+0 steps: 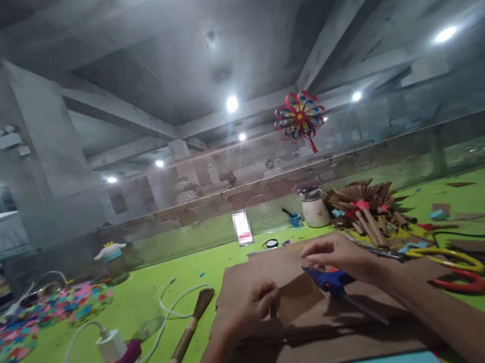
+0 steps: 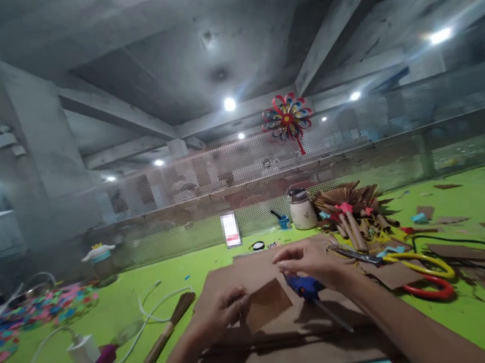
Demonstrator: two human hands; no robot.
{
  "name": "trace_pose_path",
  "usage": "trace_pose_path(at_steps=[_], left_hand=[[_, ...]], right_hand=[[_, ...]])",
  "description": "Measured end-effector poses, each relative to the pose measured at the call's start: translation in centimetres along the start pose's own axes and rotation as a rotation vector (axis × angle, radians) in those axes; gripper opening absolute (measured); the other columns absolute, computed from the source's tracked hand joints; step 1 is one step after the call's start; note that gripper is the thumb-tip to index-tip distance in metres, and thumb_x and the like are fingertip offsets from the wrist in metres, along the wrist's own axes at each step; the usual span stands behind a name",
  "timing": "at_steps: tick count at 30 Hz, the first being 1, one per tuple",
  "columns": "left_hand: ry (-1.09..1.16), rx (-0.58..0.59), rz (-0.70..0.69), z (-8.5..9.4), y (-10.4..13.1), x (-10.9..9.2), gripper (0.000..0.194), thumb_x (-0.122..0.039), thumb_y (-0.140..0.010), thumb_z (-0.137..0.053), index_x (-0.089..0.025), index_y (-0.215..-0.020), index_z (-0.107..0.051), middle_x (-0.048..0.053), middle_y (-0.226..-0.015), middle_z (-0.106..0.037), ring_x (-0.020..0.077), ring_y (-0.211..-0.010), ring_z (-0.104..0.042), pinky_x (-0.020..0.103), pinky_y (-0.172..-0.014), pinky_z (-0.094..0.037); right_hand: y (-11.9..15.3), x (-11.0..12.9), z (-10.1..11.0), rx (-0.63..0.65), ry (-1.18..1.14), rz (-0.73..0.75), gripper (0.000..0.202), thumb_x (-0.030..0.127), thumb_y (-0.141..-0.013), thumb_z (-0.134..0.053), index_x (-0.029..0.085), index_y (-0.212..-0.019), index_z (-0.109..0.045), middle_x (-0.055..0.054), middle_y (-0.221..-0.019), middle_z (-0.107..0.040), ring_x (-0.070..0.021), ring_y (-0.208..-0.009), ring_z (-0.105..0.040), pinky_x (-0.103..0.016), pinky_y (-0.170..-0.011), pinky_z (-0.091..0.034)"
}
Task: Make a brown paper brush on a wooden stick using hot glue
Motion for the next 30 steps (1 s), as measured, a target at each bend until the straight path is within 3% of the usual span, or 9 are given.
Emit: trace_pose_path(at_steps=[2, 5, 7, 12, 17, 20, 23, 25, 30], left_hand=[[0.181, 0.027, 0.012, -0.6, 0.1, -0.1, 0.043, -0.058, -0.076, -0.047, -0.016, -0.070, -0.049, -0.003, -0.058, -0.047, 0.0100, -0.055, -0.042, 0.022, -0.055, -0.032], [0.403, 0.113, 0.058, -2.2, 0.2, 0.1, 0.043, -0.058, -0.072, -0.054, -0.016, -0.075, -0.050, -0.003, -0.057, -0.049, 0.0093, -0.051, -0.046, 0.022, -0.052, -0.032], [0.501, 0.170, 0.098, -3.4, 0.4, 0.3, 0.041, -0.056, -0.069, -0.059, -0.016, -0.076, -0.051, -0.003, -0.055, -0.050, 0.0086, -0.047, -0.046, 0.020, -0.048, -0.030], [0.663, 0.204, 0.098, -4.9, 0.6, -0.7, 0.035, -0.051, -0.070, -0.062, -0.017, -0.072, -0.052, -0.002, -0.052, -0.054, 0.0097, -0.046, -0.049, 0.021, -0.047, -0.030], [0.674, 0.341, 0.108, -6.2, 1.0, -1.7, 0.042, -0.054, -0.069, -0.058, -0.015, -0.085, -0.061, 0.007, -0.072, -0.065, 0.0167, -0.063, -0.057, 0.030, -0.063, -0.042], [0.606, 0.106, 0.103, -3.5, 0.1, -0.6, 0.039, -0.048, -0.069, -0.061, -0.016, -0.091, -0.062, 0.007, -0.085, -0.065, 0.0170, -0.074, -0.056, 0.029, -0.070, -0.042], [0.512, -0.165, 0.049, -0.2, -0.6, 0.1, 0.038, -0.049, -0.076, -0.053, -0.014, -0.089, -0.061, 0.007, -0.089, -0.062, 0.0156, -0.077, -0.054, 0.026, -0.069, -0.041], [0.373, -0.193, 0.018, 0.2, -1.1, 0.4, 0.035, -0.046, -0.076, -0.052, -0.013, -0.083, -0.062, 0.006, -0.083, -0.062, 0.0147, -0.073, -0.052, 0.025, -0.067, -0.040], [0.080, -0.161, 0.100, -1.9, -1.8, 2.6, 0.017, -0.027, -0.066, -0.059, -0.011, -0.069, -0.065, 0.000, -0.060, -0.057, 0.0127, -0.061, -0.048, 0.023, -0.058, -0.037]], right_hand=[[0.2, 0.4, -0.8, 0.050, -0.085, 0.033, 0.035, 0.038, -0.067, -0.068, 0.014, -0.093, -0.067, -0.006, -0.080, -0.065, -0.0145, -0.071, -0.058, -0.028, -0.069, -0.046], [1.3, 1.2, -4.2, 0.318, -0.198, 0.030, 0.044, 0.034, -0.065, -0.071, 0.018, -0.105, -0.064, -0.007, -0.094, -0.064, -0.0178, -0.087, -0.058, -0.031, -0.077, -0.045], [2.1, 2.0, -5.9, 0.427, -0.225, 0.043, 0.040, 0.033, -0.065, -0.072, 0.020, -0.102, -0.066, -0.006, -0.094, -0.063, -0.0177, -0.087, -0.058, -0.031, -0.077, -0.046], [2.6, 4.1, -6.1, 0.344, -0.134, 0.200, 0.020, 0.035, -0.068, -0.070, 0.017, -0.076, -0.071, -0.004, -0.081, -0.059, -0.0153, -0.078, -0.055, -0.027, -0.072, -0.044], [2.2, 3.3, -5.8, 0.288, -0.171, 0.146, 0.022, 0.036, -0.071, -0.067, 0.015, -0.073, -0.062, 0.000, -0.072, -0.057, -0.0116, -0.069, -0.053, -0.026, -0.070, -0.042], [1.7, 2.0, -5.3, 0.263, -0.134, 0.070, 0.025, 0.038, -0.072, -0.066, 0.015, -0.074, -0.056, 0.002, -0.066, -0.055, -0.0096, -0.062, -0.051, -0.022, -0.061, -0.041], [1.5, 0.0, -5.6, 0.403, 0.107, -0.016, 0.025, 0.038, -0.075, -0.060, 0.013, -0.074, -0.057, 0.002, -0.062, -0.053, -0.0082, -0.055, -0.048, -0.020, -0.054, -0.038], [1.3, -1.3, -5.7, 0.481, 0.297, -0.032, 0.021, 0.033, -0.077, -0.055, 0.012, -0.074, -0.060, 0.003, -0.060, -0.051, -0.0068, -0.052, -0.044, -0.018, -0.050, -0.034], [0.7, -2.4, -6.2, 0.484, 0.515, 0.023, 0.014, 0.016, -0.072, -0.053, 0.012, -0.075, -0.066, 0.003, -0.060, -0.053, -0.0070, -0.054, -0.043, -0.017, -0.050, -0.032]])
Point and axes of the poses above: each hand's wrist, its own y-axis away from the middle knuckle, its own z-axis out of the back of the hand, x = y × z, the point moved 8 cm from there along -y, towards the middle knuckle
